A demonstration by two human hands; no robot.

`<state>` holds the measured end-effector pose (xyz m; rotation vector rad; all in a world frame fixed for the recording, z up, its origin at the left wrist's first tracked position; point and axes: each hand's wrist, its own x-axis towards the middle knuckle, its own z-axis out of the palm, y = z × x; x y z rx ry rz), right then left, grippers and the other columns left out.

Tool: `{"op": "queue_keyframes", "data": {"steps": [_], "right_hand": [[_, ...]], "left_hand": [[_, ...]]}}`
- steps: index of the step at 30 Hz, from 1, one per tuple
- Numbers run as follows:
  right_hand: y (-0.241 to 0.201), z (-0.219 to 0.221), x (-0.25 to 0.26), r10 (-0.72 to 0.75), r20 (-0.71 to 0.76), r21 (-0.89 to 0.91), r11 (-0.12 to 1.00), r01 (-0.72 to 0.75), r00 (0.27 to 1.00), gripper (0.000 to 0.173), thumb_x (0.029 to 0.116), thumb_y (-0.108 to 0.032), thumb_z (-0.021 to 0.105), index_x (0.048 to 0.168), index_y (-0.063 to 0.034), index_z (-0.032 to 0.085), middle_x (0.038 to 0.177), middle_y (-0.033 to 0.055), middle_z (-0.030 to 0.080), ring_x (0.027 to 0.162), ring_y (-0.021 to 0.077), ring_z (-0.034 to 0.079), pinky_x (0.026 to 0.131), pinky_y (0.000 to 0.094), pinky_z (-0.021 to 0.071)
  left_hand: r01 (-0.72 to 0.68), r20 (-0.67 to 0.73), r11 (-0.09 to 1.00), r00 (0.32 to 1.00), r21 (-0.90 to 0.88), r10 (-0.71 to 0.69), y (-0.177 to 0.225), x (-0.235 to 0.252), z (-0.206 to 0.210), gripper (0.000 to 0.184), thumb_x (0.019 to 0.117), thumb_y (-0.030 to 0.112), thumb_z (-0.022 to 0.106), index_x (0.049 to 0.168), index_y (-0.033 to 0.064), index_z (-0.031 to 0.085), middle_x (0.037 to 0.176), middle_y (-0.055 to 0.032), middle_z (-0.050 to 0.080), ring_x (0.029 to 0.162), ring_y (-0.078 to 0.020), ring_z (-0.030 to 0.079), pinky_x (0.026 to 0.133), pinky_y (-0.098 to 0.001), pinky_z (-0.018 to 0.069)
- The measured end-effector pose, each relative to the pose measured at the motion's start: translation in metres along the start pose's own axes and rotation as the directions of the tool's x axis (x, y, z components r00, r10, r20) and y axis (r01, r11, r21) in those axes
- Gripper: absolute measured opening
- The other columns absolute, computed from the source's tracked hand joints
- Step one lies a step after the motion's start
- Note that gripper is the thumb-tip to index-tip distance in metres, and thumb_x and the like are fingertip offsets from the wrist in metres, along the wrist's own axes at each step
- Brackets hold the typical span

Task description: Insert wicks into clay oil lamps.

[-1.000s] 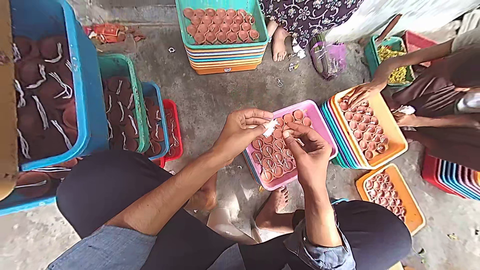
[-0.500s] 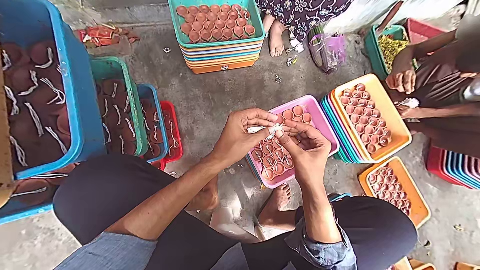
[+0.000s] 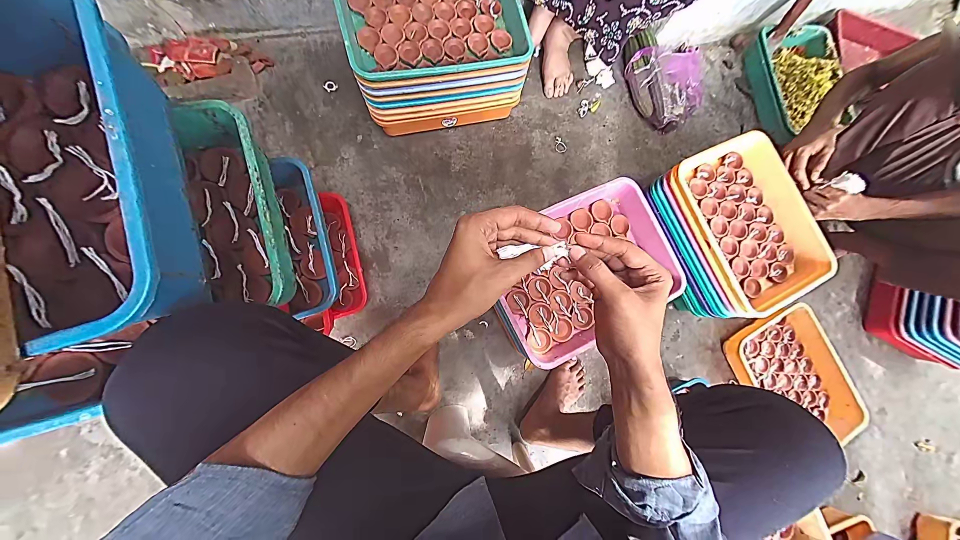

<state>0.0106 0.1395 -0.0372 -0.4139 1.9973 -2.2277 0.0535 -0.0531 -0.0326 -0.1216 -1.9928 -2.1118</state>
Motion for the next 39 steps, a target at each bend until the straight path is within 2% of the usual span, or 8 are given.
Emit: {"op": "queue_keyframes", "data": {"steps": [2, 5, 9, 15, 25, 29, 36, 39], "right_hand": [[-0.0012, -0.0004, 0.0001, 0.027, 0.003, 0.044, 0.999, -0.028, 1.000, 0.022, 0.0936, 0.006, 0.067, 0.115, 0.0036, 0.073, 0.096, 0.0115, 0.076, 0.081, 0.0199, 0.075, 0.078, 0.0369, 0.0653], [-0.0017, -0.0020, 0.0005, 0.032, 0.022, 0.042, 0.999, -0.033, 0.999, 0.023, 0.0946, 0.006, 0.065, 0.116, 0.0035, 0.072, 0.099, 0.0118, 0.076, 0.084, 0.0202, 0.076, 0.080, 0.0374, 0.0653], [-0.0003, -0.0058, 0.0024, -0.052, 0.059, -0.037, 0.998, 0.054, 0.997, 0.024, 0.0937, 0.004, 0.068, 0.117, 0.0024, 0.073, 0.106, 0.0123, 0.075, 0.091, 0.0206, 0.074, 0.082, 0.0368, 0.0639], [-0.0023, -0.0028, 0.0009, -0.093, 0.064, -0.138, 0.985, 0.102, 0.994, 0.030, 0.0870, 0.005, 0.077, 0.116, 0.0012, 0.072, 0.102, 0.0095, 0.076, 0.089, 0.0168, 0.075, 0.077, 0.0292, 0.0640], [-0.0004, -0.0034, 0.0019, -0.140, 0.083, -0.111, 0.983, 0.149, 0.987, 0.032, 0.0877, 0.007, 0.074, 0.119, 0.0020, 0.070, 0.102, 0.0095, 0.075, 0.088, 0.0165, 0.074, 0.077, 0.0290, 0.0636], [0.0003, -0.0032, 0.0022, -0.133, 0.118, -0.092, 0.985, 0.144, 0.984, 0.035, 0.0864, 0.008, 0.074, 0.120, 0.0027, 0.068, 0.106, 0.0106, 0.074, 0.093, 0.0190, 0.073, 0.080, 0.0308, 0.0635], [0.0021, -0.0028, 0.0024, -0.142, 0.101, -0.066, 0.987, 0.149, 0.985, 0.035, 0.0856, 0.010, 0.074, 0.119, 0.0025, 0.069, 0.101, 0.0098, 0.074, 0.087, 0.0168, 0.073, 0.075, 0.0290, 0.0630], [0.0024, -0.0027, 0.0024, -0.154, 0.082, -0.068, 0.985, 0.159, 0.985, 0.034, 0.0858, 0.009, 0.075, 0.118, 0.0023, 0.069, 0.101, 0.0099, 0.074, 0.089, 0.0171, 0.073, 0.076, 0.0285, 0.0630]], "left_hand": [[0.029, -0.016, 1.000, 0.999, -0.004, -0.029, 0.0021, -0.0008, 0.0000, 0.025, 0.0897, -0.005, 0.074, 0.114, -0.0038, 0.070, 0.106, -0.0119, 0.076, 0.096, -0.0188, 0.074, 0.086, -0.0316, 0.0629], [0.036, -0.019, 0.999, 0.999, -0.033, -0.037, 0.0011, 0.0008, -0.0008, 0.025, 0.0901, -0.005, 0.073, 0.115, -0.0053, 0.069, 0.106, -0.0137, 0.076, 0.098, -0.0206, 0.074, 0.088, -0.0334, 0.0629], [0.019, -0.014, 0.999, 1.000, -0.030, -0.019, 0.0000, 0.0009, -0.0013, 0.025, 0.0898, -0.006, 0.073, 0.114, -0.0061, 0.069, 0.106, -0.0139, 0.076, 0.098, -0.0207, 0.074, 0.089, -0.0334, 0.0629], [0.011, -0.010, 1.000, 1.000, -0.011, -0.011, -0.0003, 0.0009, -0.0001, 0.025, 0.0886, -0.007, 0.074, 0.113, -0.0057, 0.069, 0.106, -0.0134, 0.076, 0.097, -0.0201, 0.074, 0.087, -0.0327, 0.0635], [0.019, -0.007, 1.000, 1.000, -0.019, -0.019, -0.0008, 0.0009, -0.0015, 0.023, 0.0901, -0.005, 0.073, 0.113, -0.0053, 0.069, 0.105, -0.0131, 0.075, 0.097, -0.0202, 0.074, 0.089, -0.0332, 0.0627], [0.013, -0.001, 1.000, 1.000, -0.024, -0.013, -0.0017, 0.0012, -0.0016, 0.023, 0.0903, -0.006, 0.072, 0.113, -0.0057, 0.069, 0.106, -0.0134, 0.075, 0.097, -0.0200, 0.074, 0.089, -0.0329, 0.0627], [0.017, 0.008, 0.999, 1.000, -0.031, -0.017, -0.0019, 0.0009, -0.0010, 0.023, 0.0901, -0.006, 0.072, 0.113, -0.0059, 0.069, 0.105, -0.0135, 0.075, 0.096, -0.0198, 0.074, 0.089, -0.0327, 0.0627], [0.014, 0.004, 1.000, 1.000, -0.022, -0.014, -0.0021, 0.0011, -0.0011, 0.022, 0.0902, -0.006, 0.071, 0.112, -0.0056, 0.069, 0.105, -0.0132, 0.075, 0.096, -0.0197, 0.074, 0.089, -0.0327, 0.0627]]}}
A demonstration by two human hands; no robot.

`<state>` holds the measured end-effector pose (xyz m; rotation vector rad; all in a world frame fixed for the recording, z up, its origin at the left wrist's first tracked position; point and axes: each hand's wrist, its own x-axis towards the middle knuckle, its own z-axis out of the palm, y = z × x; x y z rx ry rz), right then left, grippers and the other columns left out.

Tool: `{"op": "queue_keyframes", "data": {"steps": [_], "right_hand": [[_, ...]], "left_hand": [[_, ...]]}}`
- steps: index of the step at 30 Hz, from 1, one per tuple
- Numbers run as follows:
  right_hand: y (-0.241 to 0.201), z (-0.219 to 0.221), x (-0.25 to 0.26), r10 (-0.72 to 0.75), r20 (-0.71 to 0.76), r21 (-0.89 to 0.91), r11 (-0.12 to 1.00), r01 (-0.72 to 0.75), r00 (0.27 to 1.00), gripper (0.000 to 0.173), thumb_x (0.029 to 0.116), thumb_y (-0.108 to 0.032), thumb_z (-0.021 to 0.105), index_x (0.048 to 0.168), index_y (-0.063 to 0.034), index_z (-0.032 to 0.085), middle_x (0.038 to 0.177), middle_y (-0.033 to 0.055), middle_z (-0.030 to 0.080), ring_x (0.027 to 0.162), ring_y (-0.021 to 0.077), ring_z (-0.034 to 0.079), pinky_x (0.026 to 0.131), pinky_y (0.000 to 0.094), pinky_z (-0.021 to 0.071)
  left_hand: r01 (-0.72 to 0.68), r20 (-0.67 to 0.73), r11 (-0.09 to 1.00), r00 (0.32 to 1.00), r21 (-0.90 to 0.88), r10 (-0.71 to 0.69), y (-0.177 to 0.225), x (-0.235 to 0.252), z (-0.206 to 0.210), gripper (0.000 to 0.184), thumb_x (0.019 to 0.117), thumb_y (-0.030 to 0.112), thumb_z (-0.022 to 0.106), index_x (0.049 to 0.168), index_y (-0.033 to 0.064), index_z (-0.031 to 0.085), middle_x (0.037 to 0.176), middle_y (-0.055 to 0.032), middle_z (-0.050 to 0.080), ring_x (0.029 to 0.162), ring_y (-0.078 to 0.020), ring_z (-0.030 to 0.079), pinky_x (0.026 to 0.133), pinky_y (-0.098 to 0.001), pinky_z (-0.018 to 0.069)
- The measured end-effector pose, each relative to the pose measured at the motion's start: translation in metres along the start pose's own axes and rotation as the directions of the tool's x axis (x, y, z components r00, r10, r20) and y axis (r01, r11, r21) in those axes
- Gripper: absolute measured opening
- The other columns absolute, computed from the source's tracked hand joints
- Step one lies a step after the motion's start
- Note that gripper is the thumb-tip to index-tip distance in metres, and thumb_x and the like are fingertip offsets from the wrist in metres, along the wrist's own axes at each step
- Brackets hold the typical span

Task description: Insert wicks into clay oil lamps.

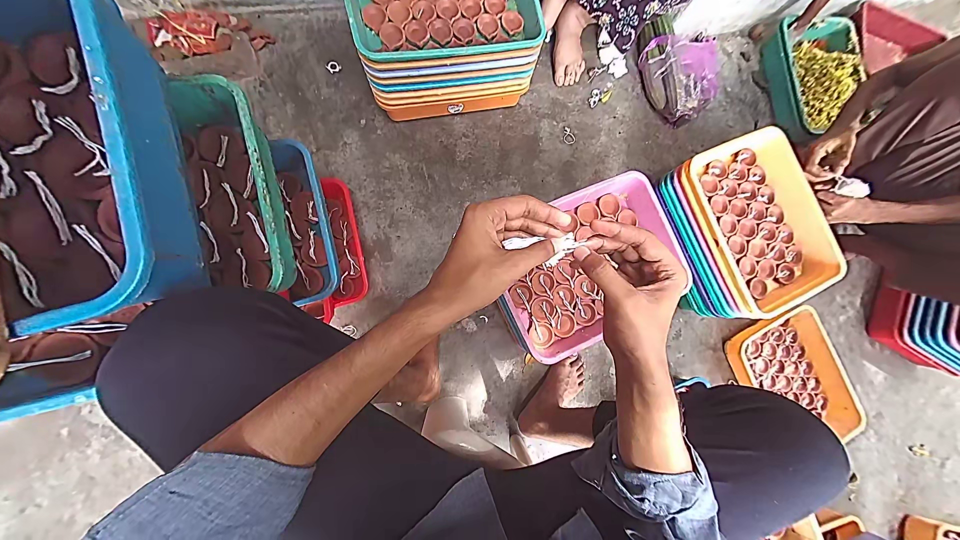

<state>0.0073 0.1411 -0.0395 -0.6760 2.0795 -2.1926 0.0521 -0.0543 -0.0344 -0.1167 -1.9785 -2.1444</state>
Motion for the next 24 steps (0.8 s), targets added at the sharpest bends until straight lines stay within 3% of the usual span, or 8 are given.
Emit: {"op": "queue_keyframes", "data": {"steps": [5, 10, 18, 24], "right_hand": [[-0.0003, -0.0011, 0.0011, -0.032, 0.034, 0.005, 0.999, 0.032, 0.999, 0.032, 0.0875, 0.008, 0.073, 0.119, 0.0031, 0.070, 0.105, 0.0104, 0.074, 0.093, 0.0174, 0.073, 0.080, 0.0296, 0.0632], [0.0028, -0.0029, 0.0011, -0.087, 0.097, -0.010, 0.996, 0.089, 0.991, 0.037, 0.0824, 0.011, 0.077, 0.118, 0.0039, 0.070, 0.116, 0.0125, 0.071, 0.095, 0.0201, 0.073, 0.083, 0.0336, 0.0647], [0.0047, -0.0034, 0.0006, -0.109, 0.115, -0.048, 0.992, 0.116, 0.987, 0.029, 0.0833, 0.008, 0.078, 0.111, 0.0044, 0.073, 0.112, 0.0118, 0.072, 0.095, 0.0204, 0.073, 0.082, 0.0344, 0.0654], [0.0030, -0.0059, 0.0015, -0.092, 0.099, -0.057, 0.994, 0.097, 0.991, 0.033, 0.0843, 0.009, 0.077, 0.117, 0.0045, 0.070, 0.108, 0.0116, 0.074, 0.089, 0.0192, 0.074, 0.081, 0.0332, 0.0649]], "left_hand": [[-0.001, -0.005, 1.000, 1.000, 0.004, 0.001, -0.0002, 0.0000, 0.0002, 0.022, 0.0903, -0.006, 0.071, 0.112, -0.0054, 0.069, 0.106, -0.0130, 0.075, 0.097, -0.0197, 0.074, 0.089, -0.0329, 0.0624], [0.028, -0.009, 0.999, 1.000, 0.016, -0.028, 0.0026, -0.0005, 0.0001, 0.023, 0.0902, -0.005, 0.073, 0.113, -0.0048, 0.070, 0.105, -0.0125, 0.075, 0.096, -0.0189, 0.074, 0.088, -0.0320, 0.0631], [0.027, -0.007, 1.000, 1.000, 0.010, -0.027, 0.0021, -0.0005, -0.0007, 0.022, 0.0903, -0.006, 0.071, 0.112, -0.0045, 0.070, 0.105, -0.0123, 0.075, 0.097, -0.0188, 0.074, 0.089, -0.0318, 0.0626], [0.025, -0.011, 1.000, 1.000, 0.007, -0.025, 0.0015, -0.0005, -0.0008, 0.022, 0.0902, -0.006, 0.071, 0.112, -0.0045, 0.070, 0.106, -0.0127, 0.075, 0.097, -0.0194, 0.074, 0.089, -0.0325, 0.0625]]}}
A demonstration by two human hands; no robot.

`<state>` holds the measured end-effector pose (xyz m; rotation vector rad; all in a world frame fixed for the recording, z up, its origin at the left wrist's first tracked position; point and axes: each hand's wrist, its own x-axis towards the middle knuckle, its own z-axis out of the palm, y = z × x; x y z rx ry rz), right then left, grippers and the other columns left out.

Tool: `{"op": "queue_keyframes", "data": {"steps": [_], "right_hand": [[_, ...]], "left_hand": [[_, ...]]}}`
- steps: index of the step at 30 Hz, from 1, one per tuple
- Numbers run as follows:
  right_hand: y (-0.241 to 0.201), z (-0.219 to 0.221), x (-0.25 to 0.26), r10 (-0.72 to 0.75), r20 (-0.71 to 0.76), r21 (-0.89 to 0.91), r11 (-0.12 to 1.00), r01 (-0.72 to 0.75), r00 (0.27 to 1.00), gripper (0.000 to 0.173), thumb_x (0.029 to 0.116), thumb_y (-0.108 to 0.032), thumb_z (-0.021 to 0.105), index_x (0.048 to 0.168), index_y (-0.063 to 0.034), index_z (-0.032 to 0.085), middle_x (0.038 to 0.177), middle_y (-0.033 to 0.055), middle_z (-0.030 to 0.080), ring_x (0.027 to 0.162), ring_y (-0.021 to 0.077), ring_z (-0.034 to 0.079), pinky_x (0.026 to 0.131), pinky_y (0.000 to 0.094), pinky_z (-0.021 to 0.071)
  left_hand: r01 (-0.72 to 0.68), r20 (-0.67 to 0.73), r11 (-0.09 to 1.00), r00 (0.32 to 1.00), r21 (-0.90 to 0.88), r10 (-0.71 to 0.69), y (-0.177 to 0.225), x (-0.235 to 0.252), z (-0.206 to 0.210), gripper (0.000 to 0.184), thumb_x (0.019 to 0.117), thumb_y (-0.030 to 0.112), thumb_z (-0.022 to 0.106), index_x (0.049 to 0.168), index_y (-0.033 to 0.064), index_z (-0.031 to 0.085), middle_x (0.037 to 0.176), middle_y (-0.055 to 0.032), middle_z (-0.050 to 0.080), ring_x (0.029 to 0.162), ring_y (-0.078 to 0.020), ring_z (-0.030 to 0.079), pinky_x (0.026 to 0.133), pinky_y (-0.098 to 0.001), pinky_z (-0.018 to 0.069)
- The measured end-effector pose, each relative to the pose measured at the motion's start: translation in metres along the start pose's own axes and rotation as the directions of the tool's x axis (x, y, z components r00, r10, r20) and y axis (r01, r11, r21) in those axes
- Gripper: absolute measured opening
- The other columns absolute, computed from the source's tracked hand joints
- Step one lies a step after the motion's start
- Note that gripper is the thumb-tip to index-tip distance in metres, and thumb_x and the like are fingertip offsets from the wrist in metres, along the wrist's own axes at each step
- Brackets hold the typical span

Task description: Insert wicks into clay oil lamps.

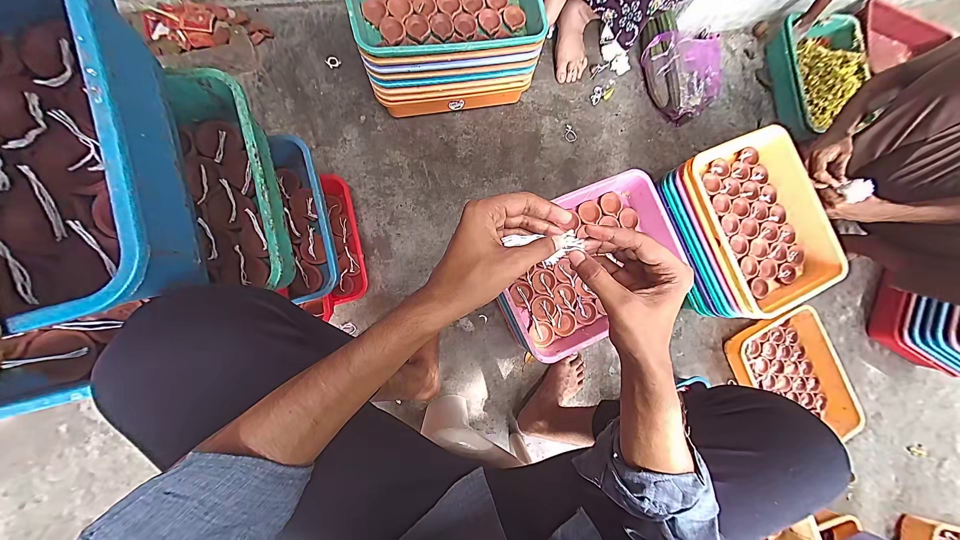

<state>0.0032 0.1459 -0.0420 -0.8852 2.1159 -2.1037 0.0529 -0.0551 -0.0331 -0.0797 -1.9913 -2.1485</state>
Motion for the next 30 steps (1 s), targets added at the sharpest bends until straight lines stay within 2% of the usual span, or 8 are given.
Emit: {"op": "queue_keyframes", "data": {"steps": [3, 9, 12, 14, 15, 20, 26, 30], "right_hand": [[-0.001, -0.003, 0.001, 0.002, 0.000, -0.026, 1.000, -0.002, 1.000, 0.033, 0.0852, 0.008, 0.077, 0.117, 0.0036, 0.070, 0.102, 0.0097, 0.076, 0.088, 0.0184, 0.075, 0.081, 0.0322, 0.0649], [-0.007, -0.015, 0.002, 0.016, 0.033, -0.075, 0.997, -0.014, 0.999, 0.038, 0.0831, 0.007, 0.080, 0.119, 0.0033, 0.068, 0.100, 0.0085, 0.077, 0.085, 0.0181, 0.076, 0.079, 0.0318, 0.0659], [-0.019, -0.025, 0.003, 0.068, 0.200, -0.036, 0.997, -0.062, 0.977, 0.049, 0.0795, 0.007, 0.082, 0.124, -0.0012, 0.064, 0.092, 0.0044, 0.078, 0.077, 0.0147, 0.076, 0.073, 0.0283, 0.0657], [-0.027, -0.028, 0.002, 0.091, 0.327, 0.077, 0.989, -0.123, 0.941, 0.055, 0.0779, 0.007, 0.084, 0.128, -0.0029, 0.062, 0.089, 0.0059, 0.077, 0.075, 0.0150, 0.075, 0.071, 0.0286, 0.0658], [-0.029, -0.026, 0.002, 0.091, 0.341, 0.101, 0.986, -0.133, 0.936, 0.056, 0.0777, 0.007, 0.084, 0.128, -0.0030, 0.061, 0.088, 0.0067, 0.077, 0.075, 0.0155, 0.075, 0.071, 0.0288, 0.0658], [-0.015, -0.009, 0.002, 0.093, 0.137, -0.041, 0.995, -0.088, 0.986, 0.055, 0.0799, 0.007, 0.083, 0.129, -0.0002, 0.060, 0.094, 0.0089, 0.078, 0.077, 0.0169, 0.076, 0.069, 0.0277, 0.0649], [-0.006, -0.003, 0.001, 0.058, 0.049, -0.055, 0.997, -0.055, 0.997, 0.047, 0.0803, 0.007, 0.083, 0.123, 0.0022, 0.064, 0.096, 0.0074, 0.077, 0.082, 0.0173, 0.076, 0.076, 0.0297, 0.0655], [-0.005, -0.005, 0.001, 0.049, 0.022, -0.049, 0.998, -0.048, 0.999, 0.046, 0.0805, 0.007, 0.083, 0.122, 0.0018, 0.064, 0.098, 0.0071, 0.077, 0.082, 0.0170, 0.075, 0.076, 0.0296, 0.0652]], "left_hand": [[-0.017, -0.018, 1.000, 1.000, 0.010, 0.018, -0.001, 0.000, 0.000, 0.021, 0.0903, -0.005, 0.071, 0.111, -0.0040, 0.070, 0.106, -0.0121, 0.075, 0.098, -0.0189, 0.074, 0.089, -0.0321, 0.0621], [-0.013, -0.033, 1.000, 0.999, 0.017, 0.013, -0.002, 0.001, -0.001, 0.020, 0.0918, -0.004, 0.070, 0.112, -0.0037, 0.070, 0.106, -0.0124, 0.074, 0.098, -0.0190, 0.073, 0.090, -0.0323, 0.0620], [0.001, -0.049, 0.999, 0.999, 0.033, 0.001, -0.002, 0.001, -0.002, 0.019, 0.0925, -0.003, 0.070, 0.112, -0.0029, 0.070, 0.105, -0.0118, 0.074, 0.098, -0.0180, 0.073, 0.089, -0.0310, 0.0618], [-0.001, -0.041, 0.999, 0.999, 0.035, 0.003, -0.001, 0.001, -0.002, 0.019, 0.0931, -0.002, 0.070, 0.112, -0.0027, 0.070, 0.105, -0.0113, 0.074, 0.097, -0.0178, 0.073, 0.089, -0.0311, 0.0619], [0.001, -0.034, 0.999, 0.999, 0.034, 0.000, -0.001, 0.001, -0.001, 0.019, 0.0932, -0.002, 0.070, 0.112, -0.0027, 0.070, 0.105, -0.0113, 0.075, 0.098, -0.0180, 0.073, 0.089, -0.0314, 0.0622], [-0.010, -0.002, 1.000, 1.000, 0.009, 0.010, -0.001, 0.000, 0.001, 0.020, 0.0919, -0.004, 0.071, 0.112, -0.0039, 0.070, 0.106, -0.0120, 0.074, 0.098, -0.0190, 0.073, 0.089, -0.0322, 0.0622], [-0.004, 0.017, 1.000, 1.000, -0.015, 0.005, 0.001, 0.000, 0.001, 0.021, 0.0916, -0.006, 0.070, 0.113, -0.0049, 0.069, 0.106, -0.0128, 0.074, 0.097, -0.0193, 0.073, 0.089, -0.0322, 0.0622], [-0.008, 0.022, 1.000, 1.000, -0.024, 0.009, 0.000, 0.000, 0.001, 0.021, 0.0915, -0.006, 0.069, 0.113, -0.0048, 0.069, 0.106, -0.0129, 0.074, 0.098, -0.0197, 0.073, 0.090, -0.0323, 0.0617]]}}
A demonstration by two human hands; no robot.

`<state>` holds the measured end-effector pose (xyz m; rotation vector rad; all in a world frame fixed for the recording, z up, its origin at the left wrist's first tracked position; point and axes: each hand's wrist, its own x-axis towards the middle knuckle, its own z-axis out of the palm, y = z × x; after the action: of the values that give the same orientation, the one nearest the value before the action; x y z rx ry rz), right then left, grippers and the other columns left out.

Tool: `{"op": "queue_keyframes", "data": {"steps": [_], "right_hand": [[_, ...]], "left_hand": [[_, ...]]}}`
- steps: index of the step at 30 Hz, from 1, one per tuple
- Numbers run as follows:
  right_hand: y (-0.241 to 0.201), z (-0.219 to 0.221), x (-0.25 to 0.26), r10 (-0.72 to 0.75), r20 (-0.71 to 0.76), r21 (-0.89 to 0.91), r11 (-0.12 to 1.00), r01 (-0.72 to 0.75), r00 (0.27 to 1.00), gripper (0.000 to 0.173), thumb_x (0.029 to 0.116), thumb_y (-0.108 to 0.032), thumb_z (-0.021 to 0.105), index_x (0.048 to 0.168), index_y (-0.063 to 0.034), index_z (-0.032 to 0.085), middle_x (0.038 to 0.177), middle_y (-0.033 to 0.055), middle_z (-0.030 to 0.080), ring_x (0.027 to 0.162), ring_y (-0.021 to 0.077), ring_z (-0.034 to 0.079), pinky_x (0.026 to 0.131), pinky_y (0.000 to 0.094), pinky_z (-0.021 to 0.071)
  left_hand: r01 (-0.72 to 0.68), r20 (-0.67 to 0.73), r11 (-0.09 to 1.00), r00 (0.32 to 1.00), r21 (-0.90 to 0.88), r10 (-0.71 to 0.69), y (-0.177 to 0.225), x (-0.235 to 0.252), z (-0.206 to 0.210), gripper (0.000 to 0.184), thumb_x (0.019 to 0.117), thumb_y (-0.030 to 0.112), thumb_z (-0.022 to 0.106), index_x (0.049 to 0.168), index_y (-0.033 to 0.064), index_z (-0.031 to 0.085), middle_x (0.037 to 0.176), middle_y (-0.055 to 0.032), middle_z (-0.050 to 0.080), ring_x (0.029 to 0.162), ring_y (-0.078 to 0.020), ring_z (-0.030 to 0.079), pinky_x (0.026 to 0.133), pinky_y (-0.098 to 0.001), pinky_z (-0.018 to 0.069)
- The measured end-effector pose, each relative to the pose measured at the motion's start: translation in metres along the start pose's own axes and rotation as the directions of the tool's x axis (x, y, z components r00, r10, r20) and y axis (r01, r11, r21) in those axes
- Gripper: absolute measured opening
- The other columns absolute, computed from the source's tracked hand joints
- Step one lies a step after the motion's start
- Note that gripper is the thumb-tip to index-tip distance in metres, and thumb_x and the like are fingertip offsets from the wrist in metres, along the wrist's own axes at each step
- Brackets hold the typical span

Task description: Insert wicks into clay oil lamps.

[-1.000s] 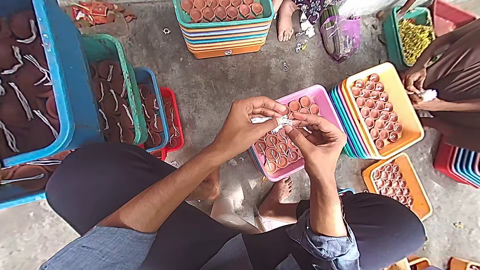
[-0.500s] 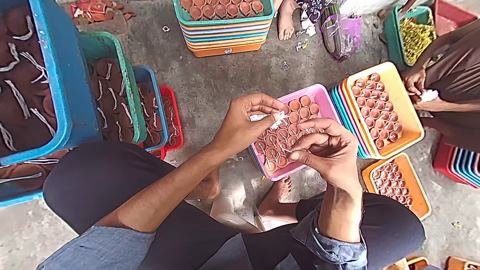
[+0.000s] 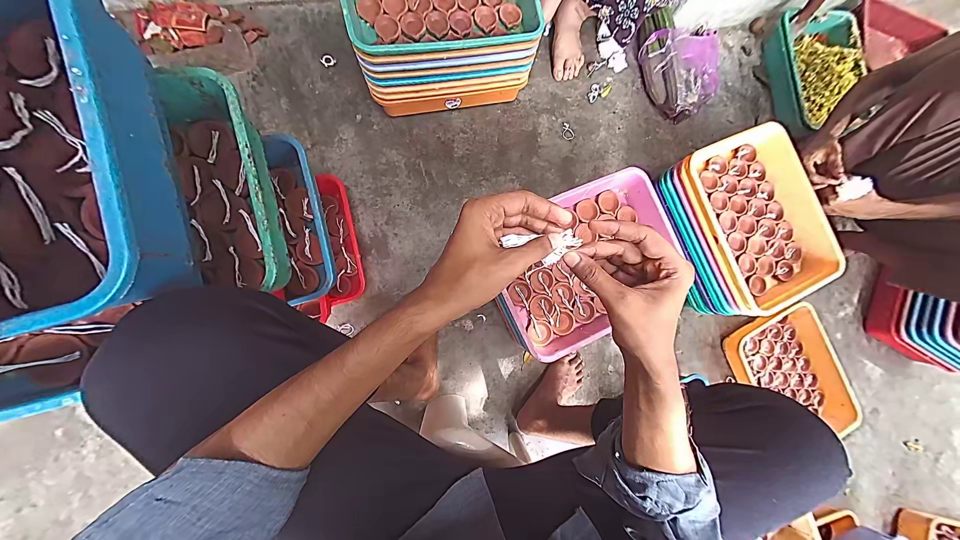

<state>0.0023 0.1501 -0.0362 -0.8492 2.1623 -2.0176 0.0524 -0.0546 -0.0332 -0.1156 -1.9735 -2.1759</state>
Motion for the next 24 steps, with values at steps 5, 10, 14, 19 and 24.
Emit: {"op": "queue_keyframes", "data": {"steps": [5, 10, 14, 19, 24], "right_hand": [[0.0011, -0.0017, 0.0006, -0.038, 0.013, -0.001, 0.999, 0.038, 0.999, 0.041, 0.0822, 0.006, 0.082, 0.121, 0.0032, 0.067, 0.099, 0.0076, 0.077, 0.083, 0.0163, 0.075, 0.077, 0.0293, 0.0647], [0.0055, -0.0036, 0.0006, -0.109, 0.037, -0.013, 0.994, 0.109, 0.993, 0.028, 0.0836, 0.006, 0.081, 0.110, 0.0042, 0.073, 0.105, 0.0094, 0.075, 0.088, 0.0175, 0.074, 0.081, 0.0324, 0.0657], [0.0064, -0.0049, 0.0012, -0.154, 0.049, -0.035, 0.987, 0.156, 0.987, 0.024, 0.0839, 0.004, 0.081, 0.107, 0.0031, 0.075, 0.105, 0.0088, 0.073, 0.089, 0.0176, 0.073, 0.081, 0.0330, 0.0655], [0.0082, -0.0062, 0.0014, -0.197, 0.059, -0.052, 0.978, 0.200, 0.979, 0.022, 0.0834, 0.004, 0.082, 0.105, 0.0030, 0.076, 0.102, 0.0085, 0.073, 0.090, 0.0174, 0.073, 0.081, 0.0323, 0.0650], [0.0094, -0.0074, 0.0018, -0.219, 0.053, -0.060, 0.973, 0.222, 0.974, 0.019, 0.0823, 0.005, 0.082, 0.100, 0.0025, 0.077, 0.100, 0.0097, 0.075, 0.092, 0.0189, 0.073, 0.081, 0.0329, 0.0646]], "left_hand": [[0.008, 0.013, 1.000, 1.000, -0.016, -0.008, 0.0001, -0.0004, 0.0002, 0.022, 0.0916, -0.006, 0.070, 0.113, -0.0055, 0.068, 0.107, -0.0132, 0.074, 0.098, -0.0195, 0.073, 0.089, -0.0323, 0.0620], [0.022, 0.039, 0.999, 0.999, -0.048, -0.020, -0.0012, -0.0010, 0.0005, 0.023, 0.0916, -0.007, 0.069, 0.114, -0.0060, 0.067, 0.106, -0.0147, 0.074, 0.095, -0.0205, 0.073, 0.087, -0.0330, 0.0624], [0.041, 0.040, 0.997, 0.998, -0.059, -0.039, -0.0001, -0.0012, 0.0003, 0.025, 0.0919, -0.007, 0.069, 0.116, -0.0060, 0.067, 0.104, -0.0141, 0.074, 0.095, -0.0199, 0.073, 0.087, -0.0321, 0.0619], [0.054, 0.041, 0.997, 0.998, -0.049, -0.052, -0.0001, -0.0014, 0.0005, 0.025, 0.0918, -0.006, 0.070, 0.117, -0.0058, 0.067, 0.103, -0.0142, 0.074, 0.096, -0.0202, 0.073, 0.087, -0.0324, 0.0621], [0.044, 0.047, 0.998, 0.998, -0.044, -0.042, -0.0012, -0.0004, 0.0000, 0.025, 0.0919, -0.006, 0.070, 0.117, -0.0057, 0.067, 0.104, -0.0145, 0.074, 0.097, -0.0211, 0.073, 0.088, -0.0335, 0.0620]]}}
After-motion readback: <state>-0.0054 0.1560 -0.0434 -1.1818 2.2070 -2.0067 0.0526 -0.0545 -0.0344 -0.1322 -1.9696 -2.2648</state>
